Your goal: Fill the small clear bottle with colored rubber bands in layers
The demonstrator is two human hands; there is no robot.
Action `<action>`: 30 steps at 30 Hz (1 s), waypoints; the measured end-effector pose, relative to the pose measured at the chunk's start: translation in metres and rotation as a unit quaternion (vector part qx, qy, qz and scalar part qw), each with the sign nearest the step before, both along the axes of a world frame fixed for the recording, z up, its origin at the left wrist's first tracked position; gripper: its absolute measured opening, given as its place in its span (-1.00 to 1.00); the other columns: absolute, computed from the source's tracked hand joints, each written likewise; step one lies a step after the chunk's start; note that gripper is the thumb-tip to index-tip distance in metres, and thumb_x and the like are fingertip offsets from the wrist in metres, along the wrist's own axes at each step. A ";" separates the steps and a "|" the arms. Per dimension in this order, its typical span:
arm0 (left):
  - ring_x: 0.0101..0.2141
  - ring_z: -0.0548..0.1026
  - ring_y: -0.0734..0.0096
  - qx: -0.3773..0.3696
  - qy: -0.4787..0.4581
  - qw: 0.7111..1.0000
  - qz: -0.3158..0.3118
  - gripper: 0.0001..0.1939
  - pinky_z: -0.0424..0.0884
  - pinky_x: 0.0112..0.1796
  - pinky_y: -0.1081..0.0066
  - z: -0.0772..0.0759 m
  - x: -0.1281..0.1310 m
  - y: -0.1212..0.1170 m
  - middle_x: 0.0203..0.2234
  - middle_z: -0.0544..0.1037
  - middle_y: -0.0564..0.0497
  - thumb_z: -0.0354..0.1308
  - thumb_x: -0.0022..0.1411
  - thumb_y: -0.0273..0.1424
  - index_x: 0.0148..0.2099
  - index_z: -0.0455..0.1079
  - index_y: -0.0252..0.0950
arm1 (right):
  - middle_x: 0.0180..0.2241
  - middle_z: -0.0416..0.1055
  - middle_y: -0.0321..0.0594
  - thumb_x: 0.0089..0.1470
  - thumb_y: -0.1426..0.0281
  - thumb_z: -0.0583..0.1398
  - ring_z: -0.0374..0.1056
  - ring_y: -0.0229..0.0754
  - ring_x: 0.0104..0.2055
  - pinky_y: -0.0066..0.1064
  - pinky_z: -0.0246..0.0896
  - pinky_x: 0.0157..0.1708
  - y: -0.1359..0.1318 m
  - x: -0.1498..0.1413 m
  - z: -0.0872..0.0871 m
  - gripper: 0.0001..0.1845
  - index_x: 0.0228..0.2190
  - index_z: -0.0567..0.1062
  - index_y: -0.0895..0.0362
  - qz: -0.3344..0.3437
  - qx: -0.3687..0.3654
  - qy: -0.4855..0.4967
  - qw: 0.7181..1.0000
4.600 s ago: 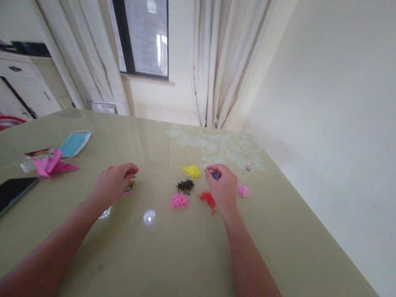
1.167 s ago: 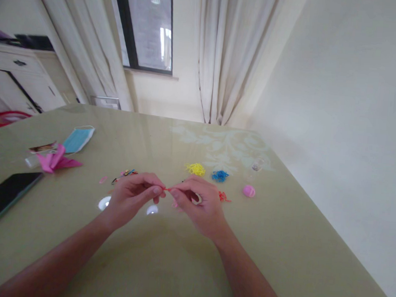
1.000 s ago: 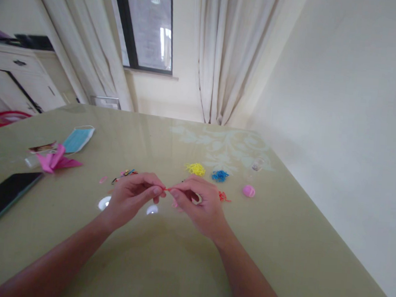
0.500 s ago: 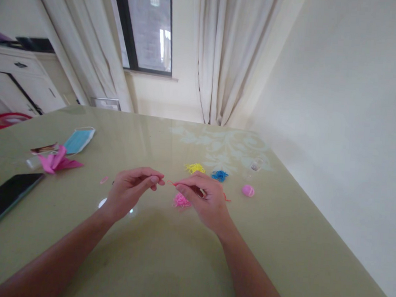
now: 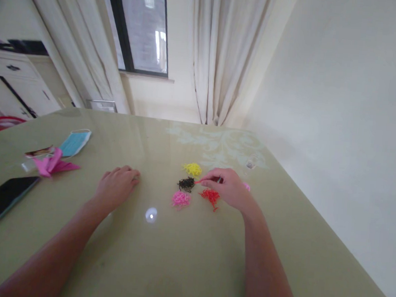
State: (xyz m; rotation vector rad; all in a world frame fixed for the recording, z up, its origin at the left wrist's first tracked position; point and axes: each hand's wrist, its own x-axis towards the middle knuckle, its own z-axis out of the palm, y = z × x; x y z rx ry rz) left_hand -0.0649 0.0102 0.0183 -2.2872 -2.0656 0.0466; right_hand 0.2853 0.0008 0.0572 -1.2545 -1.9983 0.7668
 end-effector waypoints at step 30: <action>-0.31 0.62 0.23 0.002 -0.569 0.822 -0.004 -0.59 0.52 -0.31 0.32 0.000 -0.012 0.021 -0.24 0.72 -0.14 0.31 0.18 -0.09 -0.07 0.62 -0.28 | -0.40 0.52 -0.23 0.30 0.36 0.25 0.38 -0.19 -0.40 -0.35 0.19 -0.32 0.004 -0.035 -0.023 -0.77 -0.39 0.64 0.10 -0.089 0.124 -0.119 0.981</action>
